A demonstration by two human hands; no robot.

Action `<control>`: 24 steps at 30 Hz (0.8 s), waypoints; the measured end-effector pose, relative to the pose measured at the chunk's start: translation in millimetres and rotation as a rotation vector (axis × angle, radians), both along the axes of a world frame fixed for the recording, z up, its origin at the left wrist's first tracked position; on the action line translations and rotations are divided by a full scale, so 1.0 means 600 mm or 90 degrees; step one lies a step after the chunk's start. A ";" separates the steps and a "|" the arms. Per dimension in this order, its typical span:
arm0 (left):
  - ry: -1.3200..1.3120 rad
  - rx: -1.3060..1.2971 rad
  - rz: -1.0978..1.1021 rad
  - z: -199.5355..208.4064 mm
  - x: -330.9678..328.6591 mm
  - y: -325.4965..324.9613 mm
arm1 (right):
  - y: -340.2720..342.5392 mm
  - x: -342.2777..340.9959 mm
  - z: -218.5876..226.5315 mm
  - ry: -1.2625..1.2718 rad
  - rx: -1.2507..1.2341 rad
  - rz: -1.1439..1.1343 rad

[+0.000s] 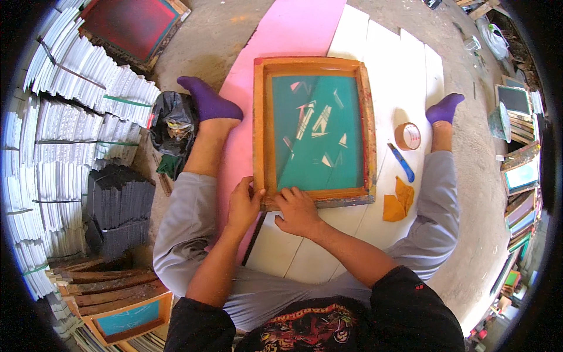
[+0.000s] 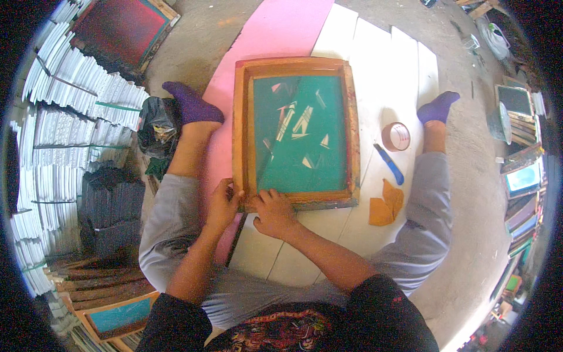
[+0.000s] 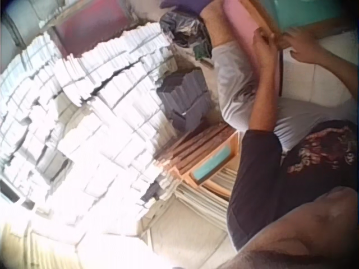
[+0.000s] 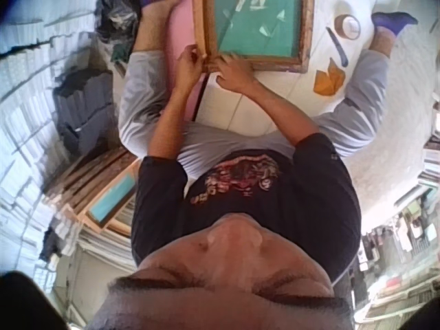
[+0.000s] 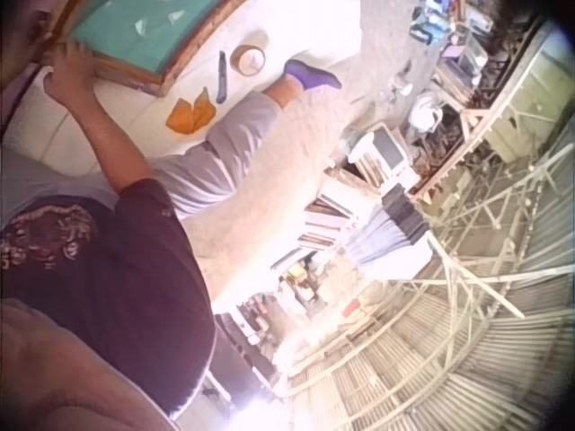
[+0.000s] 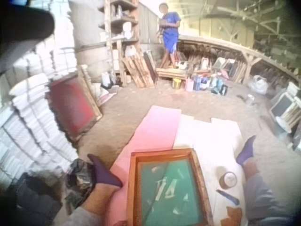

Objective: The person sits on the floor and applies masking tape to the edges of a wooden frame with a green screen. They repeatedly pull tape from a roll, press it along the frame edges, and smooth it down by hand.

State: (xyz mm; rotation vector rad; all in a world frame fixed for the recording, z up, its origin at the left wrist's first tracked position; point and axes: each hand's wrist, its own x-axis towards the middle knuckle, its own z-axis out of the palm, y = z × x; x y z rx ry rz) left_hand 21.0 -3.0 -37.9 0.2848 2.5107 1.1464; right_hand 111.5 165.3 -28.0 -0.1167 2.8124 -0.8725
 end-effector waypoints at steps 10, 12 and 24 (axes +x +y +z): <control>0.418 -0.248 -0.206 0.052 0.023 0.036 | 0.193 0.103 0.023 -0.091 0.173 -0.076; 0.471 -0.212 -0.326 0.047 0.031 0.039 | 0.223 0.122 0.012 -0.077 0.217 -0.071; 0.447 -0.209 -0.383 0.017 0.070 0.057 | 0.251 0.161 -0.027 0.045 0.226 -0.043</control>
